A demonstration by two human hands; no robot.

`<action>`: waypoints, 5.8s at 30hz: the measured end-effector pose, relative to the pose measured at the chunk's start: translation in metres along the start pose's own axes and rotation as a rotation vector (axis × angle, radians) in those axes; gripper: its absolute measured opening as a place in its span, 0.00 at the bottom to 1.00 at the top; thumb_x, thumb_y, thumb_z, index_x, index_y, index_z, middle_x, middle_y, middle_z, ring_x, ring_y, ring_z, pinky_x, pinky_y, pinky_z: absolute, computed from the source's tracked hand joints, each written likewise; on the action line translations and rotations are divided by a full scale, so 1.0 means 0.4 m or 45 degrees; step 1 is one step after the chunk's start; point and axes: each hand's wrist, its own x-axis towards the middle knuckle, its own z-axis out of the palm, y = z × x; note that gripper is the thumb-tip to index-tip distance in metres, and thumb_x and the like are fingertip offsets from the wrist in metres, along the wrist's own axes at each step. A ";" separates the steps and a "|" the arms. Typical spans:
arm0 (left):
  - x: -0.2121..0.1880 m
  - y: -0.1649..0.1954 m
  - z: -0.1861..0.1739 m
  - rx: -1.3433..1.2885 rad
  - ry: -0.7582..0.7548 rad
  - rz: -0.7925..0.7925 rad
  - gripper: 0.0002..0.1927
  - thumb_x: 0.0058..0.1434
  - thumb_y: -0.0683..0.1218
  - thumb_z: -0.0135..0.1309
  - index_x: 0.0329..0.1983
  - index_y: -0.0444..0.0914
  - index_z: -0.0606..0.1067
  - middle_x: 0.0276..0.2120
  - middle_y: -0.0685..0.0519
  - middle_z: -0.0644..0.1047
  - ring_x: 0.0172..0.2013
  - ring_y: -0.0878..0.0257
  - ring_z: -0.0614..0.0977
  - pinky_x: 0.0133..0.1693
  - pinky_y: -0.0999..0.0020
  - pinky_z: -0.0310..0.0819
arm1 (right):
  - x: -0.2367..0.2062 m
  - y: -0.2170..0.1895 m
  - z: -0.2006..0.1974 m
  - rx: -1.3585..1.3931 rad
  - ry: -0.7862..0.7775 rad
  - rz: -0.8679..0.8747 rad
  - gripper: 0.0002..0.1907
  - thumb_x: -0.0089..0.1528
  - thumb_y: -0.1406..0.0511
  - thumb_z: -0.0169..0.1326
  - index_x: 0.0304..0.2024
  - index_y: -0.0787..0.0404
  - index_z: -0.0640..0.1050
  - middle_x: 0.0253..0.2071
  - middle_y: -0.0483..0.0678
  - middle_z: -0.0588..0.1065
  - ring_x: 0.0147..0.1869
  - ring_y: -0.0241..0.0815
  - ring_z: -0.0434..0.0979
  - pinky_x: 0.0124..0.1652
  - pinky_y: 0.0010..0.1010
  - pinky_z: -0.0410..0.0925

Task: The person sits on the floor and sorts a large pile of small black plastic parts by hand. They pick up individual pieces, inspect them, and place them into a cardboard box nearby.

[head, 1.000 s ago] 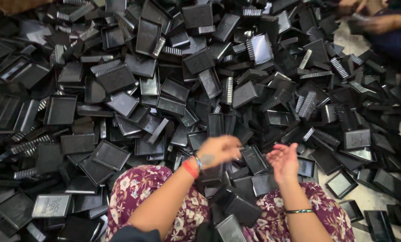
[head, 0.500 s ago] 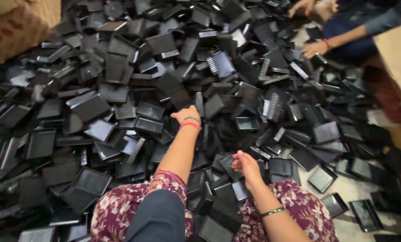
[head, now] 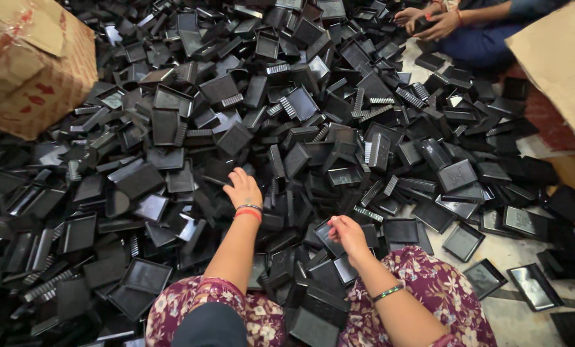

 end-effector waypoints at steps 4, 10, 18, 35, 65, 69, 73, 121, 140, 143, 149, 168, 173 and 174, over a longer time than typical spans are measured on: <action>-0.036 -0.029 -0.003 -0.210 0.153 0.044 0.10 0.56 0.47 0.55 0.38 0.38 0.78 0.54 0.45 0.71 0.61 0.45 0.68 0.53 0.48 0.69 | -0.011 -0.006 -0.001 -0.044 0.059 -0.097 0.13 0.67 0.59 0.52 0.36 0.60 0.79 0.26 0.42 0.74 0.31 0.32 0.74 0.34 0.25 0.67; -0.173 -0.050 -0.072 -1.240 0.146 0.094 0.18 0.56 0.49 0.63 0.43 0.36 0.72 0.39 0.45 0.76 0.44 0.46 0.78 0.48 0.57 0.71 | -0.077 0.001 0.019 -0.047 -0.155 -0.123 0.27 0.64 0.57 0.55 0.62 0.56 0.66 0.50 0.47 0.75 0.51 0.37 0.75 0.49 0.31 0.70; -0.415 0.028 -0.019 -2.807 -1.062 -0.110 0.15 0.66 0.51 0.62 0.43 0.43 0.67 0.39 0.58 0.74 0.39 0.70 0.74 0.42 0.73 0.71 | -0.157 -0.015 0.092 -0.241 -0.511 -0.441 0.59 0.55 0.64 0.64 0.79 0.52 0.42 0.76 0.52 0.53 0.76 0.49 0.55 0.68 0.39 0.54; -0.400 0.045 0.040 -2.836 -1.492 -0.605 0.42 0.55 0.44 0.65 0.70 0.42 0.57 0.48 0.50 0.78 0.48 0.61 0.81 0.47 0.62 0.80 | -0.060 0.034 0.005 0.218 -0.300 0.094 0.28 0.64 0.62 0.51 0.66 0.63 0.68 0.57 0.49 0.74 0.61 0.42 0.73 0.57 0.39 0.68; -0.211 -0.244 0.024 -1.072 -0.457 -0.472 0.18 0.55 0.59 0.58 0.42 0.45 0.83 0.42 0.46 0.82 0.44 0.48 0.83 0.47 0.53 0.77 | -0.033 -0.011 -0.112 -0.355 -0.656 0.050 0.14 0.67 0.62 0.52 0.41 0.67 0.81 0.41 0.47 0.80 0.46 0.36 0.78 0.48 0.30 0.70; -0.186 -0.357 0.094 -0.505 -0.735 -0.620 0.19 0.53 0.54 0.60 0.44 0.41 0.81 0.46 0.45 0.80 0.48 0.45 0.80 0.46 0.51 0.77 | -0.056 0.000 -0.087 -0.587 -0.831 0.071 0.15 0.66 0.61 0.51 0.43 0.65 0.83 0.42 0.48 0.83 0.49 0.39 0.82 0.51 0.32 0.73; -0.209 -0.233 0.051 -0.705 -0.782 -0.419 0.12 0.59 0.50 0.52 0.38 0.42 0.83 0.42 0.43 0.82 0.45 0.45 0.84 0.45 0.49 0.79 | -0.065 0.027 -0.017 -0.586 -0.636 -0.216 0.19 0.65 0.64 0.57 0.57 0.64 0.77 0.51 0.50 0.79 0.55 0.39 0.78 0.55 0.33 0.69; -0.431 0.139 0.081 -2.021 -0.546 -0.088 0.20 0.67 0.39 0.47 0.62 0.39 0.72 0.48 0.46 0.80 0.49 0.57 0.80 0.50 0.61 0.75 | -0.109 -0.026 0.065 0.385 -0.163 -0.028 0.42 0.57 0.73 0.47 0.76 0.52 0.59 0.67 0.50 0.66 0.67 0.46 0.66 0.64 0.38 0.58; -0.344 0.057 0.057 -3.045 -1.256 -0.713 0.38 0.60 0.44 0.58 0.74 0.44 0.60 0.48 0.52 0.77 0.45 0.64 0.80 0.43 0.69 0.79 | -0.059 0.012 -0.026 0.419 -0.313 -0.129 0.27 0.66 0.69 0.46 0.66 0.76 0.69 0.65 0.62 0.72 0.68 0.52 0.72 0.65 0.42 0.61; -0.344 0.040 0.048 -2.925 -1.429 -0.627 0.39 0.60 0.43 0.58 0.74 0.48 0.59 0.48 0.56 0.76 0.46 0.69 0.79 0.46 0.71 0.78 | -0.054 0.014 -0.038 0.116 -0.437 -0.154 0.25 0.65 0.69 0.48 0.64 0.76 0.72 0.66 0.59 0.73 0.70 0.49 0.70 0.67 0.37 0.59; -0.372 0.058 0.041 -2.957 -1.274 -0.373 0.41 0.59 0.37 0.61 0.75 0.46 0.61 0.50 0.54 0.74 0.46 0.66 0.78 0.47 0.69 0.75 | -0.058 0.001 -0.026 -0.604 -0.659 -0.588 0.25 0.68 0.62 0.49 0.66 0.65 0.72 0.70 0.52 0.70 0.77 0.47 0.63 0.71 0.37 0.53; -0.338 0.027 0.055 -2.219 -1.451 0.659 0.20 0.65 0.50 0.66 0.44 0.26 0.77 0.36 0.45 0.80 0.36 0.63 0.80 0.39 0.65 0.74 | -0.041 -0.034 -0.082 0.524 -0.881 0.009 0.39 0.55 0.37 0.53 0.50 0.62 0.73 0.47 0.51 0.78 0.51 0.46 0.78 0.51 0.39 0.71; -0.286 -0.115 0.015 -1.999 -1.243 0.983 0.25 0.62 0.55 0.58 0.56 0.35 0.76 0.44 0.50 0.82 0.46 0.60 0.83 0.52 0.65 0.76 | -0.014 -0.016 -0.078 0.412 -0.404 -0.062 0.33 0.70 0.41 0.44 0.51 0.65 0.73 0.45 0.55 0.78 0.49 0.47 0.78 0.50 0.39 0.71; -0.246 -0.140 0.015 -1.868 -0.672 0.840 0.22 0.62 0.55 0.60 0.52 0.36 0.77 0.46 0.47 0.82 0.48 0.55 0.82 0.52 0.62 0.76 | 0.001 -0.011 -0.081 0.424 -0.294 -0.026 0.30 0.71 0.43 0.44 0.50 0.64 0.73 0.45 0.53 0.78 0.48 0.46 0.77 0.49 0.39 0.71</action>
